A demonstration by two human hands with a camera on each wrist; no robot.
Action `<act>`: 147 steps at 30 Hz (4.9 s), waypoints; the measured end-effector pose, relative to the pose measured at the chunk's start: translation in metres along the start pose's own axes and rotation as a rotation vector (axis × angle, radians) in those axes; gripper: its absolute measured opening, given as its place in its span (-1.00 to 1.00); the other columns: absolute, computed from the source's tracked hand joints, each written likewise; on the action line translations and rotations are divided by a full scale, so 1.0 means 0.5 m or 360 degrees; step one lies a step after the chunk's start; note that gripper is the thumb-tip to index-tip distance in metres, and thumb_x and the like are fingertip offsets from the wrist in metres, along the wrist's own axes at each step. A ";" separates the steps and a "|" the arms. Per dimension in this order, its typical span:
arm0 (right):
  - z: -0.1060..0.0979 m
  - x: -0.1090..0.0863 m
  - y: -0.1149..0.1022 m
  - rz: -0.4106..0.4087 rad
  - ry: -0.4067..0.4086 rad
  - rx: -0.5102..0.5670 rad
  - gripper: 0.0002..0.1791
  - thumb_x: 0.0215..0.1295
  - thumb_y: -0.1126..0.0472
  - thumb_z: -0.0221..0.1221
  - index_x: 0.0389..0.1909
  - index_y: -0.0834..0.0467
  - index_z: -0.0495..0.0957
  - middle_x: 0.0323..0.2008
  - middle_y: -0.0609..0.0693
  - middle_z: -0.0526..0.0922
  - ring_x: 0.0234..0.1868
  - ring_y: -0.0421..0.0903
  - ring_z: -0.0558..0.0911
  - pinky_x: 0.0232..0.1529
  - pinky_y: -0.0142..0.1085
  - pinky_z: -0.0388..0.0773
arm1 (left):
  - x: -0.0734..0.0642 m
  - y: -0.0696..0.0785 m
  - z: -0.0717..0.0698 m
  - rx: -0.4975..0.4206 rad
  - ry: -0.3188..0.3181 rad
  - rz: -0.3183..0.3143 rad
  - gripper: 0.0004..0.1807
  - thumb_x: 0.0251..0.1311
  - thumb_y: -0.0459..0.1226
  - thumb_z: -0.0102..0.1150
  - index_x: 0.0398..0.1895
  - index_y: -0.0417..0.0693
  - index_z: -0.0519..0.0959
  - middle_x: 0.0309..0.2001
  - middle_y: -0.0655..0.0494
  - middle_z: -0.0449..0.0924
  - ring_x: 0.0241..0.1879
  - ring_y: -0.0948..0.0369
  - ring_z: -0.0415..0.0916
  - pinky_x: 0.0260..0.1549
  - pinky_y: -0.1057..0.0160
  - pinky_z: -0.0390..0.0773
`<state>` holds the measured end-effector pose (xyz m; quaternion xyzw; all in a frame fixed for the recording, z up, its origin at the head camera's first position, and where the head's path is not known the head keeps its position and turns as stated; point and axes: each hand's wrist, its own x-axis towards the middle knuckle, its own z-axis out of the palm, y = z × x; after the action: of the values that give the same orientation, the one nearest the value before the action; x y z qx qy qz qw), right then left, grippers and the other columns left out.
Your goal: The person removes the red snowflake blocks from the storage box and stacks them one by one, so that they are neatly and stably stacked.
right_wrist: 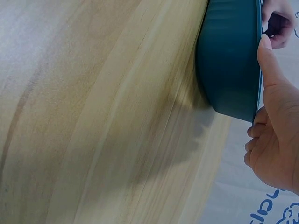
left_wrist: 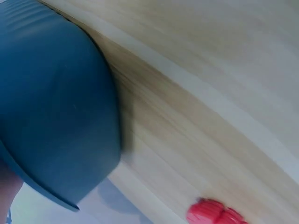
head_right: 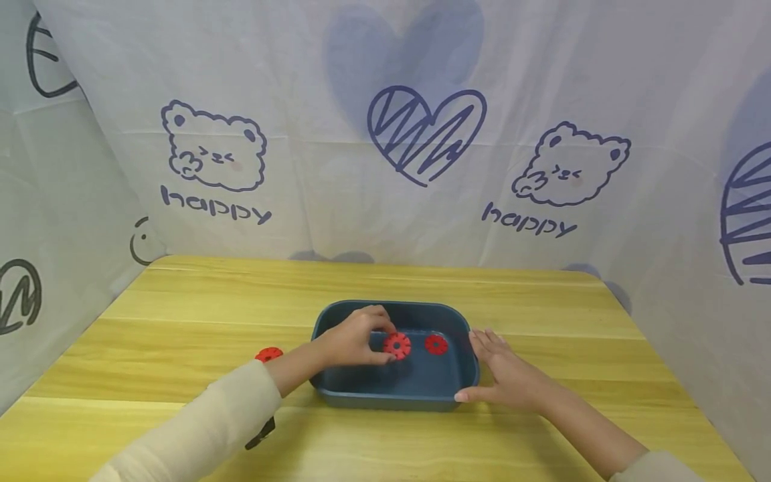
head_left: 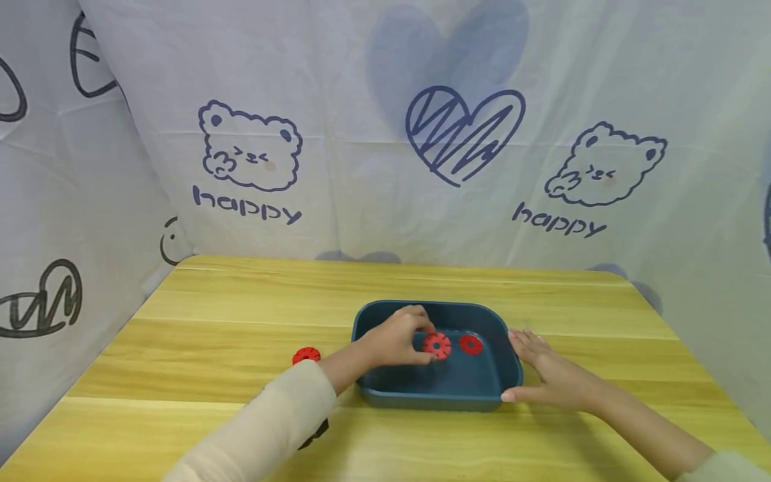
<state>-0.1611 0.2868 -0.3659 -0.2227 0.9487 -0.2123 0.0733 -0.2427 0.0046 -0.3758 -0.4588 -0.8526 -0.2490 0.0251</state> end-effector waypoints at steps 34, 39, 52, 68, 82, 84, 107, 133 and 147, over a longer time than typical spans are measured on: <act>-0.001 0.003 -0.003 0.0005 0.0008 -0.0027 0.12 0.00 -0.21 0.27 0.33 0.50 0.02 0.35 0.44 0.03 0.34 0.48 -0.06 0.22 0.34 -0.01 | -0.127 -0.044 -0.080 0.0233 0.0263 0.0063 -0.64 -0.08 -0.19 0.39 -0.25 -0.25 0.61 -0.22 0.00 0.49 -0.20 0.17 0.37 -0.24 0.30 0.52; -0.001 0.001 -0.002 0.0012 0.0013 -0.0034 0.13 0.00 -0.22 0.26 0.33 0.49 0.02 0.35 0.44 0.03 0.34 0.48 -0.06 0.21 0.34 0.00 | -0.143 -0.054 -0.089 0.0246 0.0298 0.0062 -0.64 -0.09 -0.19 0.40 -0.26 -0.25 0.61 -0.24 0.02 0.49 -0.21 0.19 0.38 -0.25 0.33 0.53; 0.003 0.002 -0.001 0.0021 0.0014 -0.0032 0.13 0.01 -0.23 0.25 0.34 0.47 0.01 0.37 0.42 0.01 0.35 0.47 -0.07 0.21 0.34 0.01 | -0.195 -0.070 -0.115 0.0267 0.0417 0.0046 -0.65 -0.14 -0.25 0.43 -0.27 -0.27 0.61 -0.26 0.02 0.51 -0.20 0.17 0.42 -0.21 0.29 0.57; 0.007 0.001 0.003 -0.0023 0.0048 -0.0022 0.11 0.02 -0.19 0.27 0.33 0.49 0.02 0.36 0.43 0.02 0.34 0.49 -0.06 0.21 0.35 0.01 | -0.255 -0.100 -0.126 0.0301 0.0488 -0.0033 -0.66 -0.19 -0.29 0.45 -0.32 -0.27 0.61 -0.31 0.05 0.51 -0.25 0.19 0.43 -0.27 0.28 0.58; 0.007 0.001 0.005 -0.0016 0.0041 -0.0044 0.11 0.02 -0.21 0.26 0.34 0.47 0.02 0.36 0.41 0.03 0.34 0.48 -0.04 0.20 0.34 0.04 | -0.302 -0.129 -0.109 0.0275 0.0329 -0.0287 -0.72 -0.14 -0.31 0.40 -0.33 -0.27 0.62 -0.31 0.09 0.49 -0.26 0.17 0.42 -0.28 0.23 0.56; 0.007 0.001 0.004 -0.0020 0.0042 -0.0049 0.11 0.02 -0.20 0.26 0.34 0.48 0.02 0.36 0.42 0.03 0.34 0.48 -0.04 0.21 0.34 0.04 | -0.308 -0.136 -0.107 0.0261 0.0301 -0.0314 -0.73 -0.13 -0.32 0.40 -0.32 -0.27 0.62 -0.31 0.09 0.49 -0.26 0.16 0.43 -0.28 0.23 0.55; 0.005 0.002 -0.001 0.0017 0.0031 -0.0036 0.12 0.01 -0.23 0.26 0.34 0.46 0.02 0.36 0.41 0.03 0.34 0.47 -0.05 0.22 0.34 0.01 | -0.323 -0.155 -0.098 0.0183 0.0124 -0.0429 -0.74 -0.06 -0.31 0.36 -0.31 -0.32 0.63 -0.34 0.07 0.51 -0.31 0.18 0.44 -0.33 0.28 0.57; 0.001 0.001 0.000 0.0019 0.0027 -0.0032 0.12 0.01 -0.23 0.25 0.34 0.47 0.01 0.36 0.42 0.02 0.35 0.47 -0.06 0.23 0.33 -0.01 | -0.295 -0.144 -0.113 0.0042 0.0524 -0.0476 -0.71 0.07 -0.28 0.27 -0.17 -0.30 0.60 -0.22 -0.06 0.57 -0.24 0.03 0.48 -0.24 0.03 0.56; 0.002 0.001 -0.001 0.0005 0.0029 -0.0033 0.12 0.02 -0.23 0.25 0.34 0.47 0.02 0.37 0.41 0.02 0.35 0.46 -0.06 0.22 0.32 0.01 | -0.232 -0.090 -0.108 -0.0100 0.0821 -0.0402 -0.69 0.01 -0.33 0.33 -0.13 -0.24 0.60 -0.18 -0.05 0.61 -0.22 0.09 0.54 -0.21 0.11 0.61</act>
<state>-0.1614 0.2859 -0.3667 -0.2199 0.9518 -0.2044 0.0628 -0.2215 -0.1295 -0.3783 -0.2711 -0.8602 -0.3849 0.1958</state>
